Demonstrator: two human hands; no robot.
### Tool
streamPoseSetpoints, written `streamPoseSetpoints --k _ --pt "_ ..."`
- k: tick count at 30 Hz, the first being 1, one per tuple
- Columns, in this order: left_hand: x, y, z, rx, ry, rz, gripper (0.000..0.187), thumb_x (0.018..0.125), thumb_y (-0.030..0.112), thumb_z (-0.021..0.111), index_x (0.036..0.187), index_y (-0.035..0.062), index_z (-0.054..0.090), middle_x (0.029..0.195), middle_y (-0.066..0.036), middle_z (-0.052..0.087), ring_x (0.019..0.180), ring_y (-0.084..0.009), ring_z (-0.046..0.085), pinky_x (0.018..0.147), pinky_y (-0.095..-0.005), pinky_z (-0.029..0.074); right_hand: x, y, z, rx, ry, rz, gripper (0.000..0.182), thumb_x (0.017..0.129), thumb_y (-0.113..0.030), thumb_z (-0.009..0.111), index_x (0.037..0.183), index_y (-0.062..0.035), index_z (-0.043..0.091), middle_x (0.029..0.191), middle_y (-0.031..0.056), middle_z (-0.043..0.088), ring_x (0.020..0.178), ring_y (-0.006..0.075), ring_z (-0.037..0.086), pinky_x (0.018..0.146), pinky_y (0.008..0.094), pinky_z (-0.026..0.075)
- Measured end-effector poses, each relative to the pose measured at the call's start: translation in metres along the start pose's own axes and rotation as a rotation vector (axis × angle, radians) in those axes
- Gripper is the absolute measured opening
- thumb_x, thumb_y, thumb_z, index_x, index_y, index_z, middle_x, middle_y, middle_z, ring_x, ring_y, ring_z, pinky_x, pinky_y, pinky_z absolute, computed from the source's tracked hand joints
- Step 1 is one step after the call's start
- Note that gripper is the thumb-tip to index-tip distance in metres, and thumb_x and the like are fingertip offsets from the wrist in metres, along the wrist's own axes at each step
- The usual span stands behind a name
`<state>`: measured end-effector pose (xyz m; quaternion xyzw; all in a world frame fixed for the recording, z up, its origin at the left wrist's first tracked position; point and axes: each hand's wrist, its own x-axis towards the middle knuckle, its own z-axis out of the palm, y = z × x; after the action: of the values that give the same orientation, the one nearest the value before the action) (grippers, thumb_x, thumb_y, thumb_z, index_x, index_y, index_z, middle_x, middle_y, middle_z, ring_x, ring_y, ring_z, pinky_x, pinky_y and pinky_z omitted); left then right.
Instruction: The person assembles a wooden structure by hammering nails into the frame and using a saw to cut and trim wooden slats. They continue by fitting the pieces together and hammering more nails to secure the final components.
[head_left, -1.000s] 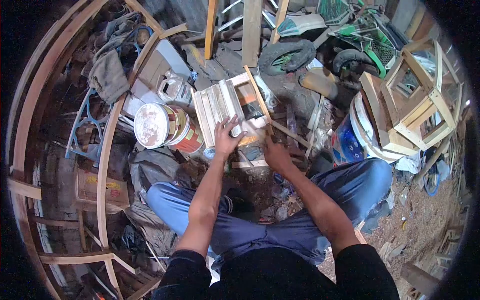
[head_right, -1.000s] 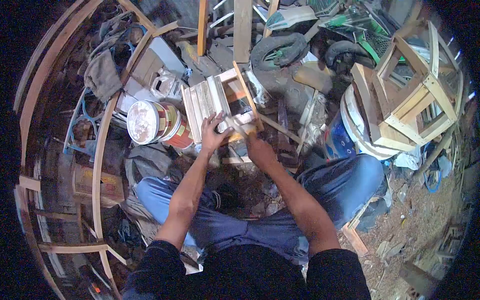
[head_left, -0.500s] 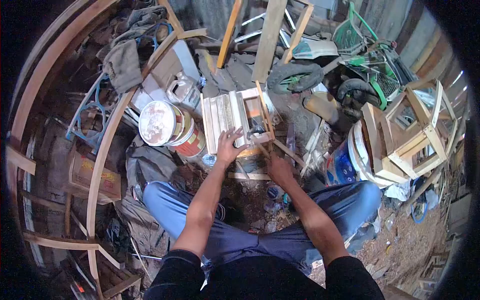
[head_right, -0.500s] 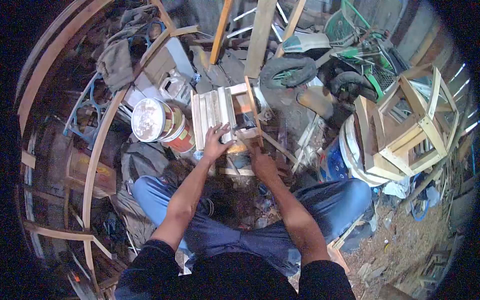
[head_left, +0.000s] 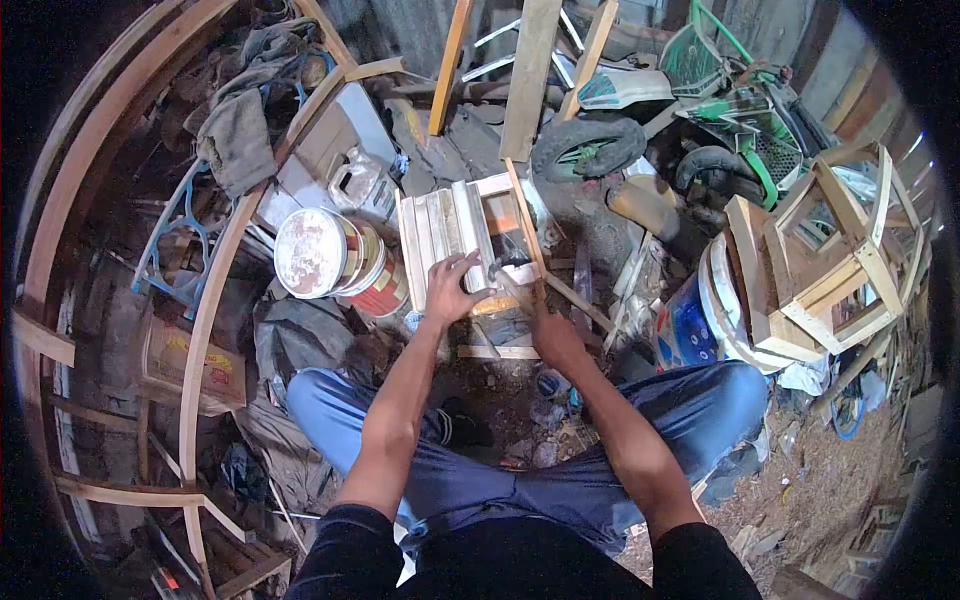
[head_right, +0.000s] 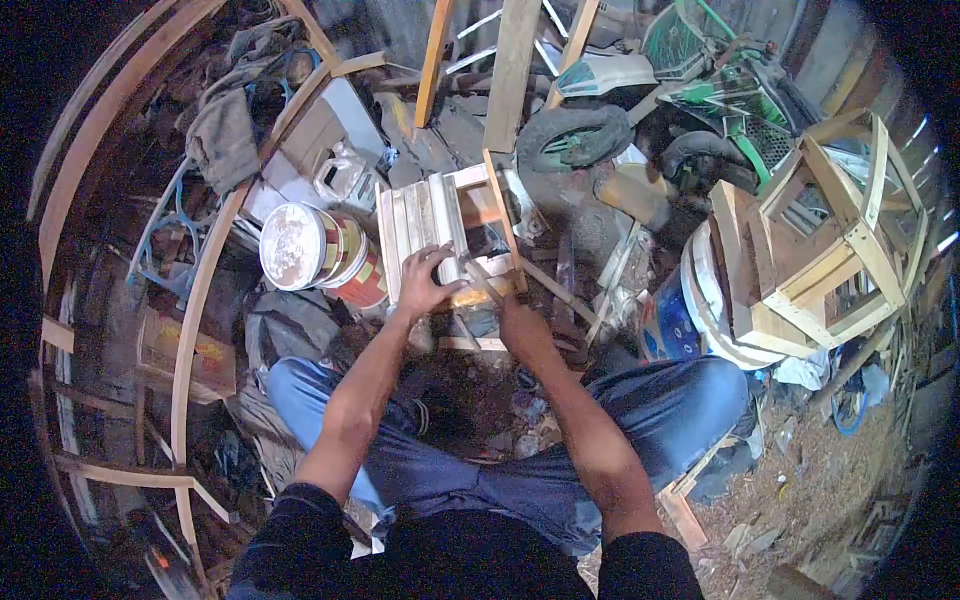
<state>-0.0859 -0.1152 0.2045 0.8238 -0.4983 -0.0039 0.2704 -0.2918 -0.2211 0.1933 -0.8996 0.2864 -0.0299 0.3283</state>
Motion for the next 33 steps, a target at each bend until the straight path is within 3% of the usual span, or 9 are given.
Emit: streamPoseSetpoints --k 6,9,11,16,21,23,30,33 --pt "0.000 -0.008 0.005 0.002 -0.035 0.038 0.080 0.068 0.047 0.077 0.133 0.0096 0.049 0.143 -0.016 0.040 0.135 -0.0330 0.032 0.111 -0.0480 0.024 -0.001 -0.031 -0.043 0.097 0.050 0.048 0.031 0.094 -0.017 0.045 0.116 0.0042 0.043 0.076 0.0302 0.062 0.077 0.0483 0.062 0.069 0.0582 0.049" --pt "0.001 -0.009 0.009 0.055 -0.018 0.027 0.095 0.070 0.046 0.075 0.145 0.0086 0.030 0.151 -0.015 0.027 0.141 -0.0344 0.019 0.115 -0.0505 0.013 -0.004 -0.022 -0.029 0.139 0.129 0.030 0.034 0.094 -0.016 0.043 0.121 0.0036 0.040 0.077 0.0306 0.062 0.077 0.0492 0.062 0.069 0.0584 0.049" --pt "0.002 -0.011 0.010 0.067 -0.039 0.025 0.095 0.071 0.047 0.075 0.145 0.0080 0.030 0.151 -0.015 0.027 0.142 -0.0338 0.019 0.115 -0.0509 0.012 -0.001 -0.002 -0.005 -0.036 -0.058 0.028 0.039 0.096 -0.019 0.041 0.128 0.0014 0.035 0.078 0.0318 0.062 0.076 0.0498 0.061 0.068 0.0600 0.048" --pt "0.000 -0.009 0.006 0.116 -0.064 -0.019 0.093 0.072 0.053 0.071 0.144 0.0082 0.033 0.152 -0.010 0.027 0.142 -0.0321 0.018 0.116 -0.0511 0.009 -0.005 -0.017 -0.018 0.060 0.052 0.030 0.033 0.096 -0.024 0.043 0.120 -0.0009 0.039 0.075 0.0298 0.062 0.072 0.0483 0.061 0.067 0.0595 0.047" --pt "-0.003 -0.015 0.014 0.195 0.021 0.082 0.076 0.073 0.056 0.068 0.139 0.0263 0.045 0.151 -0.008 0.030 0.141 -0.0307 0.023 0.113 -0.0569 0.011 -0.010 -0.005 0.012 0.077 0.154 0.025 0.032 0.096 -0.025 0.046 0.114 0.0003 0.043 0.070 0.0279 0.062 0.067 0.0471 0.061 0.060 0.0575 0.046" --pt "-0.004 -0.017 0.016 0.202 0.019 0.096 0.076 0.073 0.056 0.068 0.139 0.0258 0.046 0.151 -0.008 0.030 0.141 -0.0312 0.023 0.113 -0.0574 0.011 -0.011 0.007 0.026 -0.044 0.134 -0.025 0.030 0.095 -0.024 0.048 0.112 0.0004 0.043 0.067 0.0272 0.061 0.064 0.0470 0.060 0.055 0.0559 0.046" --pt "-0.004 -0.020 0.020 0.225 0.062 0.123 0.075 0.073 0.058 0.068 0.137 0.0249 0.047 0.150 -0.009 0.032 0.140 -0.0315 0.024 0.111 -0.0590 0.013 -0.014 -0.014 0.004 0.103 0.247 -0.054 0.025 0.096 -0.024 0.046 0.104 -0.0015 0.043 0.068 0.0277 0.061 0.066 0.0481 0.060 0.056 0.0567 0.046" --pt "-0.005 -0.019 0.020 0.210 0.069 0.117 0.074 0.072 0.059 0.068 0.136 0.0258 0.049 0.150 -0.006 0.033 0.140 -0.0303 0.024 0.112 -0.0580 0.012 -0.015 0.000 0.013 -0.065 0.086 0.020 0.028 0.095 -0.021 0.041 0.113 -0.0005 0.041 0.078 0.0257 0.064 0.074 0.0451 0.064 0.063 0.0549 0.051"
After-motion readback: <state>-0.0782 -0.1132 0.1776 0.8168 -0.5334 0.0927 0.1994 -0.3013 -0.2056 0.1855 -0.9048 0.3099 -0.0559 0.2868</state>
